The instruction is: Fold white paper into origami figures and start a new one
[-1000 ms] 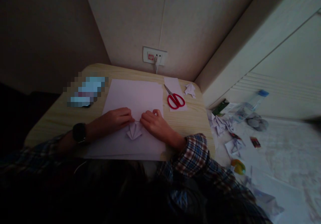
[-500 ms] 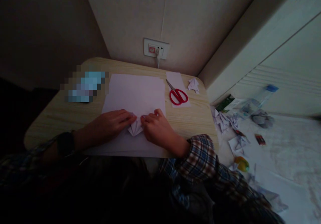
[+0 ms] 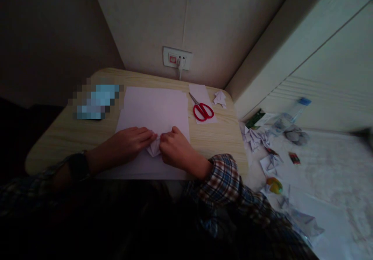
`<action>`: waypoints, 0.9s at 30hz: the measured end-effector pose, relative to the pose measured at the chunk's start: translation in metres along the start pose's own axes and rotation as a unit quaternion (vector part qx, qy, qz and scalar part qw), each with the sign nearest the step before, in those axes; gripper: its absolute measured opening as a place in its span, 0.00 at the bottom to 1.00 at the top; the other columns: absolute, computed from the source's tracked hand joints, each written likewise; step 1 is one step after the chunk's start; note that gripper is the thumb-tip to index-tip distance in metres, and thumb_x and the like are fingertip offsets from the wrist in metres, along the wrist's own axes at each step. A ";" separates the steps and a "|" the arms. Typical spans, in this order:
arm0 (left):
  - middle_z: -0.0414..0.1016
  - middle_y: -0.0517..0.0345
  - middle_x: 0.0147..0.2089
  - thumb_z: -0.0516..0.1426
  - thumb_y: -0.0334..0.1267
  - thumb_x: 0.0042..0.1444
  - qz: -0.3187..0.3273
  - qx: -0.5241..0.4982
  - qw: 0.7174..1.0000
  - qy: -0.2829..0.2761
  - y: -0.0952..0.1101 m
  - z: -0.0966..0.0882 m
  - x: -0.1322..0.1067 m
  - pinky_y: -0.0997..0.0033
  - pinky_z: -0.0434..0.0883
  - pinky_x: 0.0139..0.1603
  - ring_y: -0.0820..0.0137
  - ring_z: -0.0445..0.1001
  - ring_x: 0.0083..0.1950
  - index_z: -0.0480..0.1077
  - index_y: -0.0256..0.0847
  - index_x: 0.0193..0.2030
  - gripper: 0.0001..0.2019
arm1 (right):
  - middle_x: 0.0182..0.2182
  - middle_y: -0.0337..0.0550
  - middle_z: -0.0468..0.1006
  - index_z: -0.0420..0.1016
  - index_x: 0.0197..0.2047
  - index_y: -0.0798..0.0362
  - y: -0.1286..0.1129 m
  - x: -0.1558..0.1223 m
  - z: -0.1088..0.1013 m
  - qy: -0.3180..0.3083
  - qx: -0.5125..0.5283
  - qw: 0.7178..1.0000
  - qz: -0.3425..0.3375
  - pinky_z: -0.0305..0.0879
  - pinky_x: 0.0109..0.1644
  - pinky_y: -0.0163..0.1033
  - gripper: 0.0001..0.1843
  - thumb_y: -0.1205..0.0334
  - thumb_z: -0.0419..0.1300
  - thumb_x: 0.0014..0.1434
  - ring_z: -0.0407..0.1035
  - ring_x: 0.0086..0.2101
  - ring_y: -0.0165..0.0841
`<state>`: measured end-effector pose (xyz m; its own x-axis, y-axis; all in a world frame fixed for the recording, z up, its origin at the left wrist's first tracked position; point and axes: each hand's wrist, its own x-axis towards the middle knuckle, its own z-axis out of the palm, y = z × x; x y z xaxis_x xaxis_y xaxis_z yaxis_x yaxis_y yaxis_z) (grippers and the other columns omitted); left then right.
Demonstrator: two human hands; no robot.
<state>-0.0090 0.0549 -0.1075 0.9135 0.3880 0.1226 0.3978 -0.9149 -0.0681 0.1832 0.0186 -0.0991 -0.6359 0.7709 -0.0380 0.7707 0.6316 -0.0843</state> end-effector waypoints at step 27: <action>0.67 0.48 0.54 0.50 0.37 0.60 -0.273 -0.253 0.913 0.168 0.001 0.008 -0.017 0.53 0.67 0.57 0.61 0.66 0.56 0.60 0.39 0.58 0.19 | 0.32 0.44 0.77 0.76 0.43 0.56 0.018 -0.021 0.002 0.120 0.214 0.961 0.130 0.61 0.37 0.35 0.13 0.66 0.51 0.63 0.68 0.31 0.30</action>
<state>-0.0232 0.0483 -0.1173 0.4788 0.8233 0.3048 0.6180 -0.5626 0.5491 0.2107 0.0132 -0.1023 -0.3559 0.9276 0.1134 0.7819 0.3621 -0.5075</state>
